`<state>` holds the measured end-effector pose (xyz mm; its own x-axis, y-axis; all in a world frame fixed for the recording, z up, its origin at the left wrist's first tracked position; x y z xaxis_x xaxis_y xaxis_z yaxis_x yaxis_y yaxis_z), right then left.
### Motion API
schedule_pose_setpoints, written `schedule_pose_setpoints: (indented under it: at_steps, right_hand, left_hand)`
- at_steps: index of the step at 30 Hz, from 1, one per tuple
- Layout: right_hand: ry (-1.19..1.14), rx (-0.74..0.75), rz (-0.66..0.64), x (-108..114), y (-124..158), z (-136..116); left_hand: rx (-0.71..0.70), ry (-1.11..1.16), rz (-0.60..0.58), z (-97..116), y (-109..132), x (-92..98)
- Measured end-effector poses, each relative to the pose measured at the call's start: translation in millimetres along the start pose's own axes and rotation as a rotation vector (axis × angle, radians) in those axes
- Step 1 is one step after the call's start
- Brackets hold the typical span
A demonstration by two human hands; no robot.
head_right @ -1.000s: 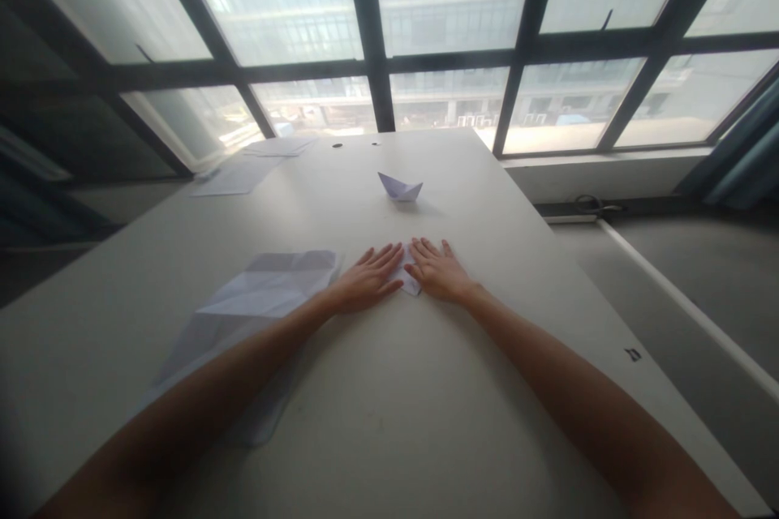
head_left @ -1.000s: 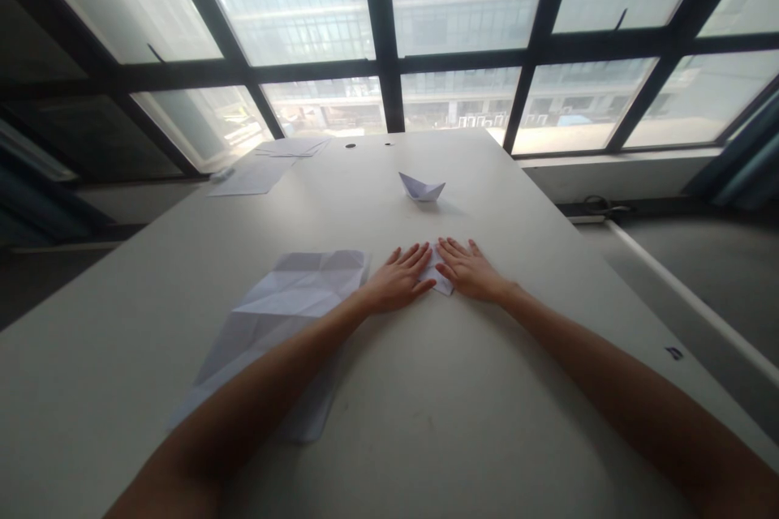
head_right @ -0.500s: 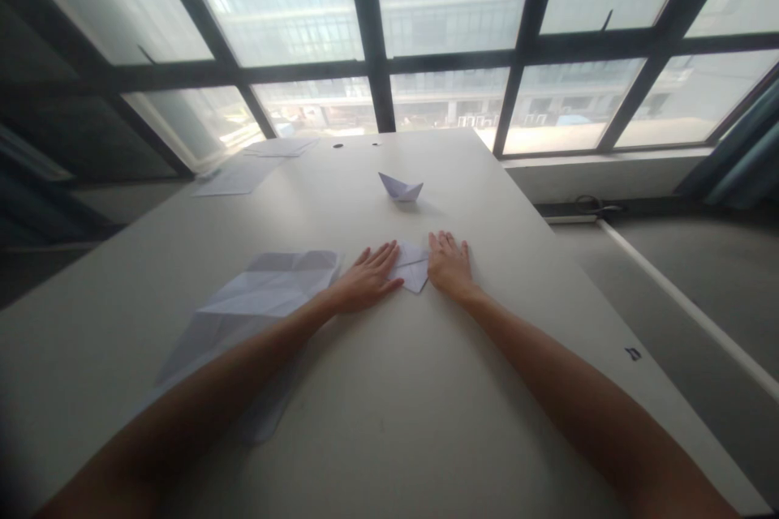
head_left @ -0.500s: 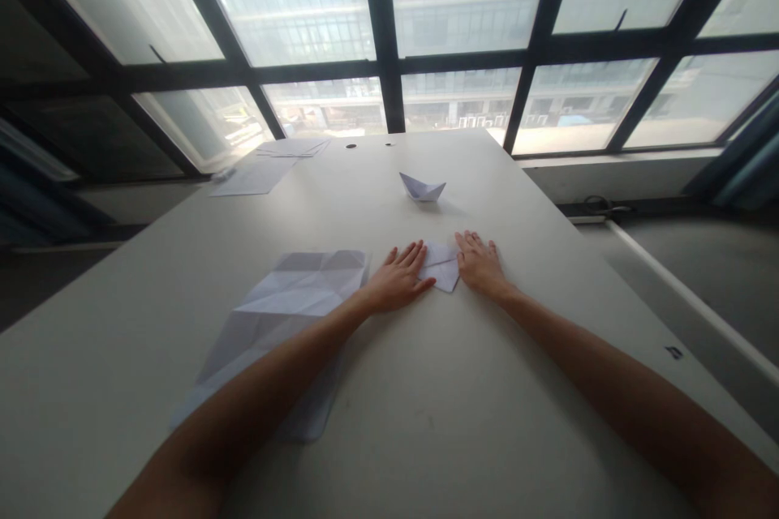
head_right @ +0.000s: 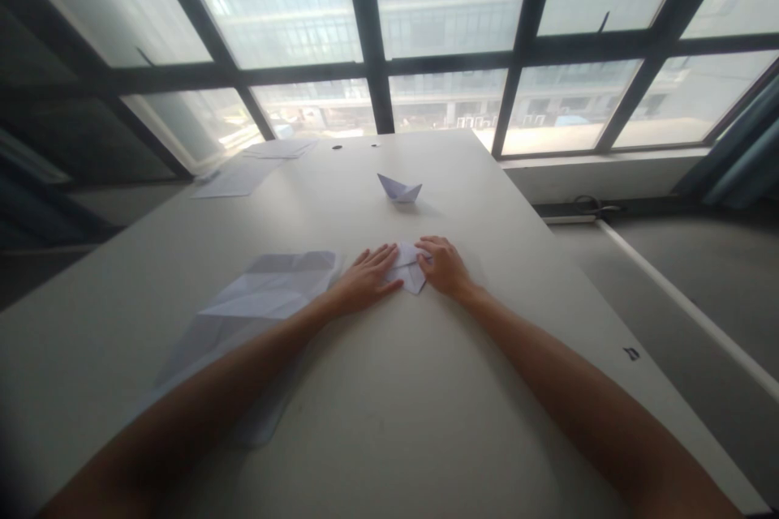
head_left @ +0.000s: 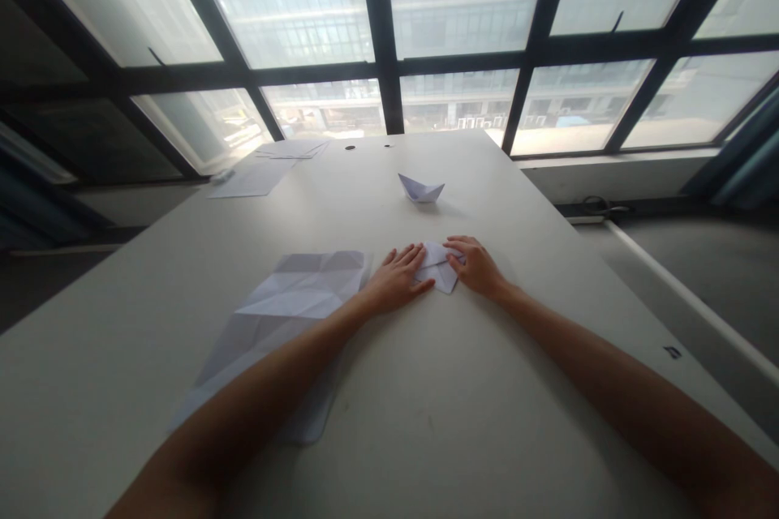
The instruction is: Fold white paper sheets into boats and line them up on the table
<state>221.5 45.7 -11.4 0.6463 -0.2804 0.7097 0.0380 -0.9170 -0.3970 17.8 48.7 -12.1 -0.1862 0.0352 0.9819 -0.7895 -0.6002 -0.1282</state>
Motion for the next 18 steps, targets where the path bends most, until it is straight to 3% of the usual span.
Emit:
schedule_pose_setpoints:
  at_steps: [4, 7, 13, 18]
  right_hand:
    - [0.102, 0.137, -0.153, -3, 5, -6]
    - [0.128, 0.150, -0.171, -2, 5, -7]
    - [0.156, 0.068, -0.114, 4, 3, -8]
    - [0.240, -0.092, -0.057, 7, 3, -4]
  left_hand:
    - [0.006, 0.030, 0.014, 1, 1, 1.9]
    - [0.012, 0.047, 0.034, 1, 0, 2.5]
    - [0.013, 0.080, 0.158, -8, -1, 2.3]
    - [0.008, 0.182, 0.258, -15, -3, 2.9]
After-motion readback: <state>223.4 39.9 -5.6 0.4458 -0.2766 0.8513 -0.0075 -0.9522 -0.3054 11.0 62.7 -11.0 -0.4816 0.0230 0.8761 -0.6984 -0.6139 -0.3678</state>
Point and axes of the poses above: each hand's wrist, its own y-axis away from the middle knuckle, its own x-axis out of the back of the hand, z = x × y, the point moved 3 cm from there along -y, towards the middle knuckle, and after that the axes turned 11 degrees about -x, right-handed, at the moved point
